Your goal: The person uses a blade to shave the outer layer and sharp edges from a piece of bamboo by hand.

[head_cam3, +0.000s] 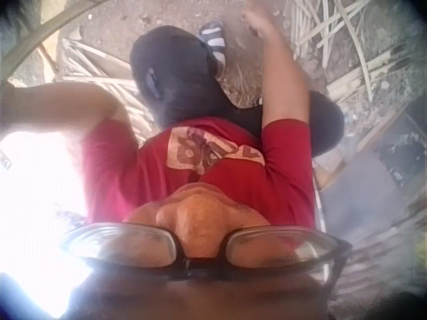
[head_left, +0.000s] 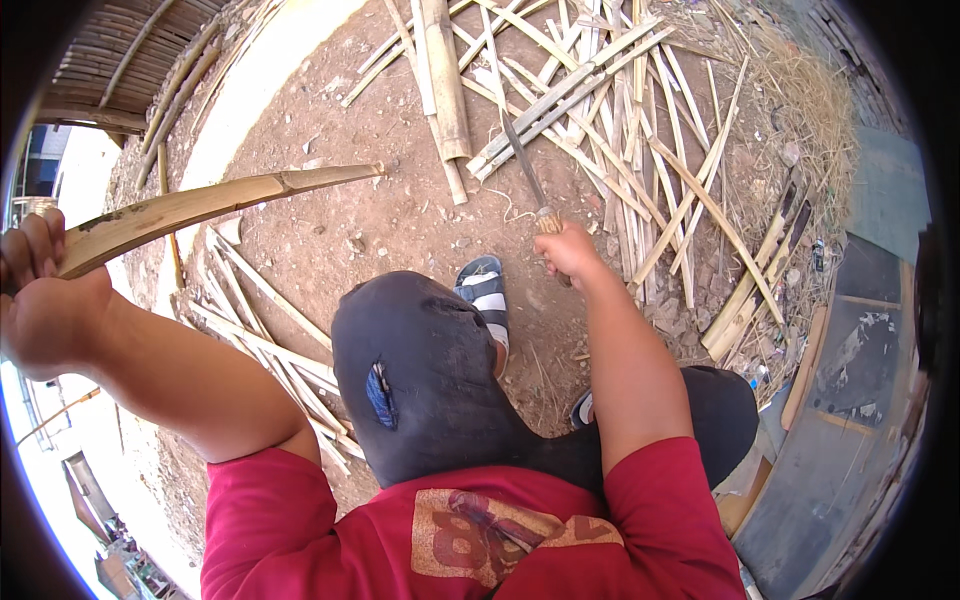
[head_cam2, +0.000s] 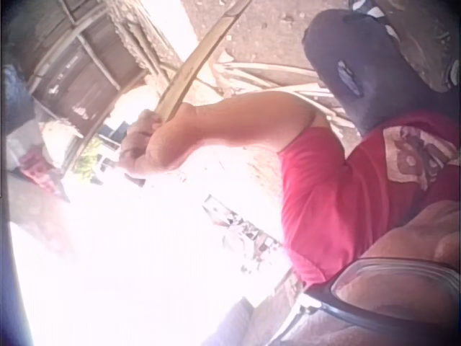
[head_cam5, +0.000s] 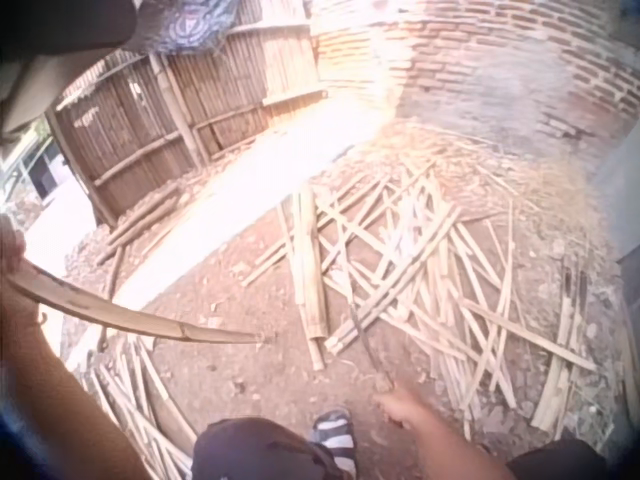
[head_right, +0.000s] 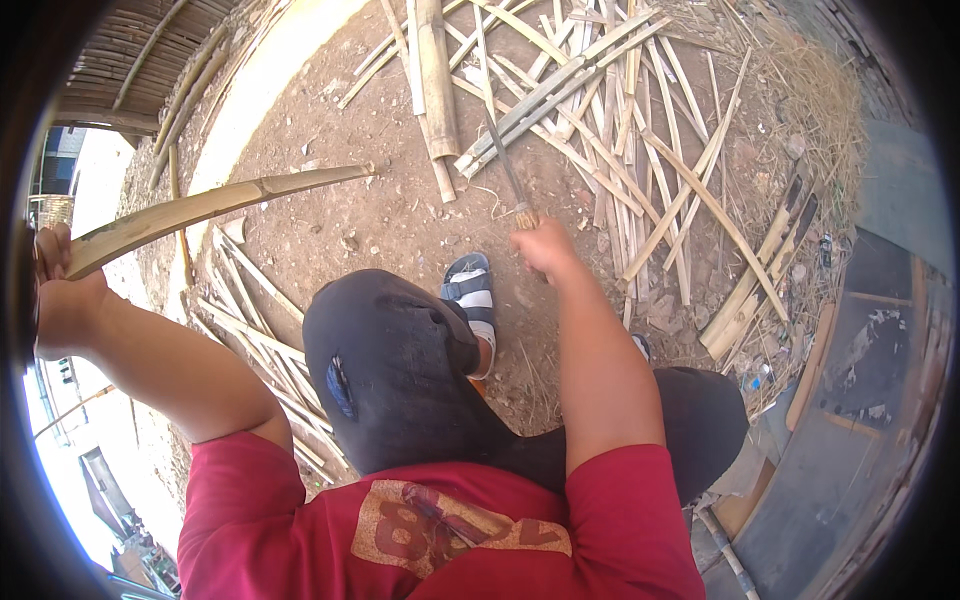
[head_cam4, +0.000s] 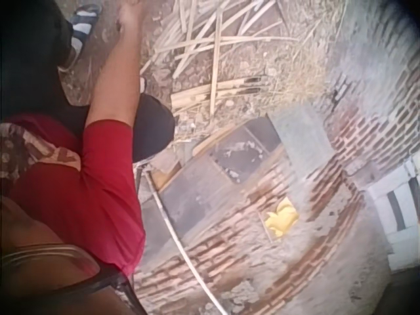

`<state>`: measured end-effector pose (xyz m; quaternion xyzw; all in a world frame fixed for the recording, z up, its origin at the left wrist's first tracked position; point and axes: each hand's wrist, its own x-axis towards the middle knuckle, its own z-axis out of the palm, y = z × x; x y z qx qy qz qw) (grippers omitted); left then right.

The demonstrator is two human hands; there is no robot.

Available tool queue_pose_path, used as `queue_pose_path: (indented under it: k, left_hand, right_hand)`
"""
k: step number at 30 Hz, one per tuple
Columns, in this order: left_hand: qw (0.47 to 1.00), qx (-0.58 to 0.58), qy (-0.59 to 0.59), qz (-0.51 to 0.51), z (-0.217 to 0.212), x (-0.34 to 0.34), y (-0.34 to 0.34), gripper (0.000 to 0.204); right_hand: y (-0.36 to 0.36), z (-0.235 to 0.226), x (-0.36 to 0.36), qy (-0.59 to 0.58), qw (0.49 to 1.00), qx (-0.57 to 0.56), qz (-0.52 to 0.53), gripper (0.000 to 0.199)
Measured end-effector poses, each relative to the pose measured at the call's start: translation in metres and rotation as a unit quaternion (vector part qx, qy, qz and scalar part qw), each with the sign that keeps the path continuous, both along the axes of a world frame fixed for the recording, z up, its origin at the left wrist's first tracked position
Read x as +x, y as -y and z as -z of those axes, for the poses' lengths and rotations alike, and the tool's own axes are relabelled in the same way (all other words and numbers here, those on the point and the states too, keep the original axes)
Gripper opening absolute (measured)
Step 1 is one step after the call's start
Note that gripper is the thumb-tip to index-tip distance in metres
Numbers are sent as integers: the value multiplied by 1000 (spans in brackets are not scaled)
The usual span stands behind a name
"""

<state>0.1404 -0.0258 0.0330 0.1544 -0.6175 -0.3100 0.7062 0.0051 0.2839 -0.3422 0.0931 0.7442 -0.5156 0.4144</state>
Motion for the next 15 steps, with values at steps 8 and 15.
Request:
queue_pose_path:
  k: [8,15]
  left_hand:
    - [991,58,-45,109,12,-16,6,22]
    - [974,69,-40,211,24,-26,9,23]
  right_hand:
    - [-1,4,-6,9,1000,-12,25,11]
    - [-38,-22,-33,-43,995,-28,83,12]
